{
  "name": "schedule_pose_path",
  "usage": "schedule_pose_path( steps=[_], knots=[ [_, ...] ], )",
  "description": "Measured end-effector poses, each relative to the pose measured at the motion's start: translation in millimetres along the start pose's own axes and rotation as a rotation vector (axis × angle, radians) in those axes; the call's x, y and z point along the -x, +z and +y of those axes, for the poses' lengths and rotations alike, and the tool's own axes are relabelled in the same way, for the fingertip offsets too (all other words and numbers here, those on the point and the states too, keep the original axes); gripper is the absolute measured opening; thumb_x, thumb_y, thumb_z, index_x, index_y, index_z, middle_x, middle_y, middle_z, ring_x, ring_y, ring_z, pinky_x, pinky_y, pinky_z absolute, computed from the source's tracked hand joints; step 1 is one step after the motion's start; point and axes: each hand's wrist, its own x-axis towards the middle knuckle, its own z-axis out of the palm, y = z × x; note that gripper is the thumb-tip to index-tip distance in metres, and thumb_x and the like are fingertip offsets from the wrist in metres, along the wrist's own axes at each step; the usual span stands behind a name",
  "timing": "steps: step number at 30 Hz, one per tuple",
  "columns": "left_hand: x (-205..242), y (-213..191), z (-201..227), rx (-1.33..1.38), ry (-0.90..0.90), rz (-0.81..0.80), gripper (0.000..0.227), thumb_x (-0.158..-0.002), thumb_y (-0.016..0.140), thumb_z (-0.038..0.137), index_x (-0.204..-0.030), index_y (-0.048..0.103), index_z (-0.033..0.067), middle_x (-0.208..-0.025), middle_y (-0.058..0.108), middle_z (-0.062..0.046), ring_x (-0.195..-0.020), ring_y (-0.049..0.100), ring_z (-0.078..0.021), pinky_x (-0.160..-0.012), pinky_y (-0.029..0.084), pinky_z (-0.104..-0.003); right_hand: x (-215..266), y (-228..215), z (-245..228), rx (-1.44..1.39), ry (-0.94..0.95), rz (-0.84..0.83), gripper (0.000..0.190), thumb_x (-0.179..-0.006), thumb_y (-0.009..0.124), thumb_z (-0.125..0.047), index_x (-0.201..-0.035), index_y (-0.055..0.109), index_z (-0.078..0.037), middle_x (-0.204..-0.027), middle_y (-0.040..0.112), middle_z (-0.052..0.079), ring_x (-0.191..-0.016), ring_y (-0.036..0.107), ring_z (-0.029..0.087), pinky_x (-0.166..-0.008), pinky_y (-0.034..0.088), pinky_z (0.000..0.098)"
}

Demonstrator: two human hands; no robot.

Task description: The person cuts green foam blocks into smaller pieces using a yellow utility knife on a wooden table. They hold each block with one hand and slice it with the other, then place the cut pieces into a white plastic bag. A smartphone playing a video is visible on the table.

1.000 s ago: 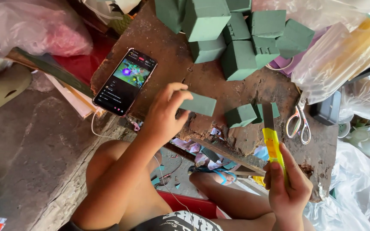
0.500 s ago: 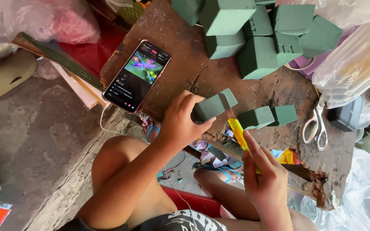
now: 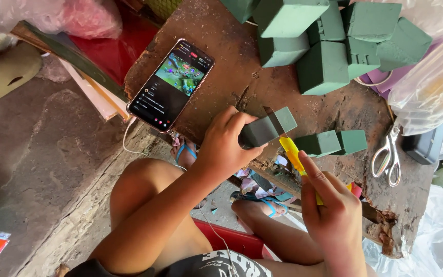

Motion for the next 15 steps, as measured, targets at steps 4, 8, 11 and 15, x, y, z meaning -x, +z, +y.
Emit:
schedule_pose_path(
  steps=[4,8,11,15],
  knots=[
    [-0.3,0.2,0.0,-0.001,-0.008,-0.004,0.051,-0.07,0.091,0.02,-0.109,0.061,0.0087,-0.1,0.058,-0.009,-0.093,0.062,-0.0324,-0.078,0.05,-0.043,-1.5,0.5,-0.7,0.02,0.002,0.004,0.042,-0.1,0.061,0.003,-0.14,0.067,-0.011,-0.079,0.06,0.001,-0.057,0.039,0.013,-0.054,0.039,0.0273],
    [-0.3,-1.1,1.1,-0.003,-0.022,-0.017,0.05,-0.071,0.089,0.02,-0.11,0.061,0.0091,-0.099,0.057,-0.009,-0.093,0.062,-0.0315,-0.079,0.051,-0.043,-1.6,-0.7,-0.3,0.042,0.013,-0.014,0.042,-0.1,0.062,0.002,-0.14,0.068,-0.013,-0.077,0.059,0.0,-0.057,0.037,0.013,-0.052,0.038,0.0272],
    [-1.1,-1.1,1.5,0.005,-0.031,-0.022,0.05,-0.07,0.089,0.02,-0.11,0.061,0.0091,-0.099,0.057,-0.009,-0.093,0.062,-0.0326,-0.079,0.05,-0.043,-1.4,-0.6,-0.9,0.066,0.025,-0.014,0.043,-0.101,0.062,0.001,-0.14,0.068,-0.015,-0.078,0.057,-0.001,-0.058,0.035,0.014,-0.053,0.038,0.0272],
    [-1.6,-2.6,2.3,0.007,-0.031,-0.027,0.047,-0.071,0.088,0.02,-0.108,0.061,0.0095,-0.098,0.057,-0.009,-0.092,0.062,-0.0323,-0.077,0.05,-0.044,-1.8,0.0,-1.6,0.063,0.03,-0.013,0.042,-0.101,0.062,0.001,-0.14,0.068,-0.015,-0.077,0.056,-0.001,-0.059,0.03,0.014,-0.052,0.035,0.0255]
  ],
)
